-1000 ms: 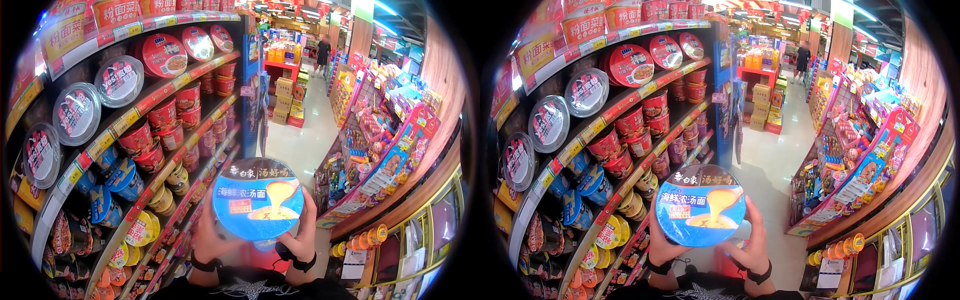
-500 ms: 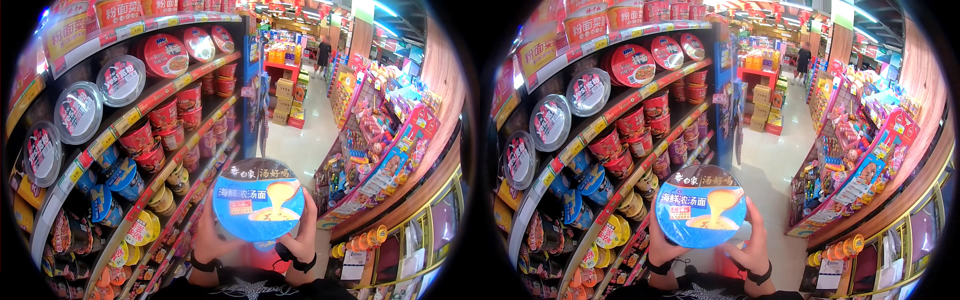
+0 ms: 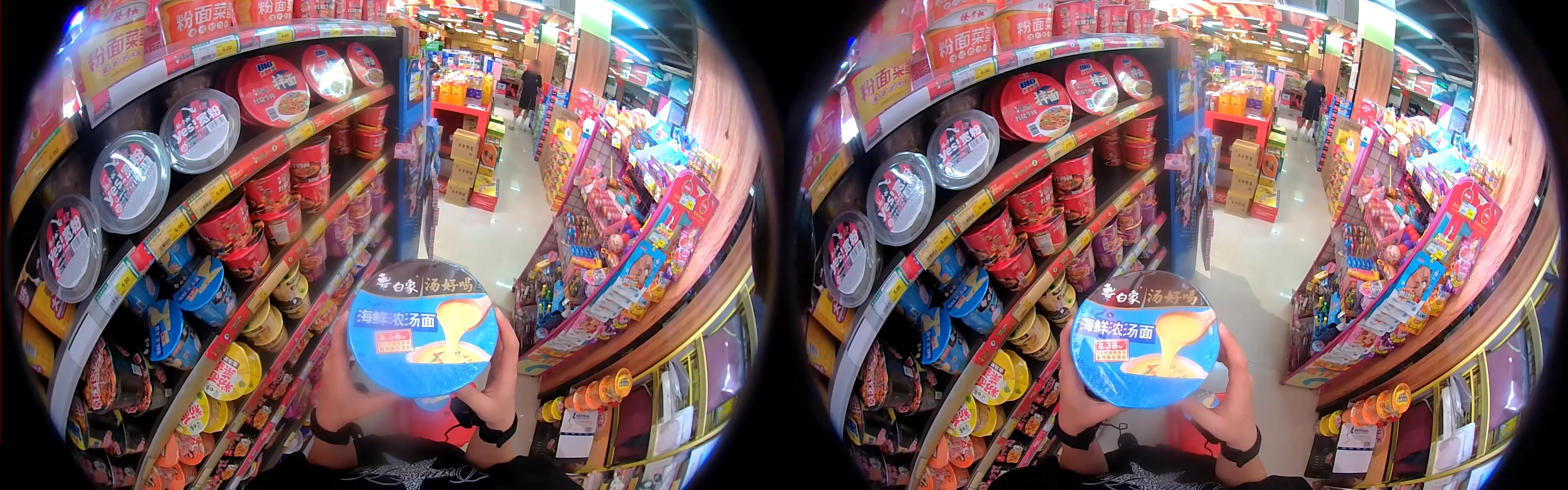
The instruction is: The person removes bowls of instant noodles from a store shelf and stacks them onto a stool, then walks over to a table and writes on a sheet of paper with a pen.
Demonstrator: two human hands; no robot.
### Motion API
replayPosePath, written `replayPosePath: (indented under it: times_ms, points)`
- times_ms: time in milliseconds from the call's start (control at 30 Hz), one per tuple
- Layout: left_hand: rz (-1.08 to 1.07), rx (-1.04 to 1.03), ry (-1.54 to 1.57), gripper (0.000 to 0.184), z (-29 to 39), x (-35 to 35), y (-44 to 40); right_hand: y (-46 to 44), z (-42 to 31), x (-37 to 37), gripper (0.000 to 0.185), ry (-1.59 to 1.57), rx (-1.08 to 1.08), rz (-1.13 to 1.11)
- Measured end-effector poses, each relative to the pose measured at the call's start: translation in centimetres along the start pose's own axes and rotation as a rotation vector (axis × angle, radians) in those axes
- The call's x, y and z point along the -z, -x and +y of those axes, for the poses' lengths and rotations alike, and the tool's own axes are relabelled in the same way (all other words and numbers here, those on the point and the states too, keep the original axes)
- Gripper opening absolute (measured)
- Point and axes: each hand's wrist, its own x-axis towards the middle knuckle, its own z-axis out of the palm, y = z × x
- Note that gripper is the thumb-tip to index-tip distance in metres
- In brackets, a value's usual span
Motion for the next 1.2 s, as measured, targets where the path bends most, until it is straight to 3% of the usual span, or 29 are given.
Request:
replayPosePath:
  times_ms: [600,700,1200]
  points:
    - [0.022,-0.016,0.006,0.117,0.0,0.0,0.7,0.2,0.0,0.2,0.089,-0.017,0.012,-0.001]
    - [0.085,-0.012,0.151,0.117,-0.9,-0.6,1.3,0.2,0.0,0.2,0.090,0.005,0.018,0.001]
    - [0.017,-0.033,0.073,0.109,-0.9,-0.1,1.1,0.1,0.0,0.2,0.088,0.039,0.035,-0.009]
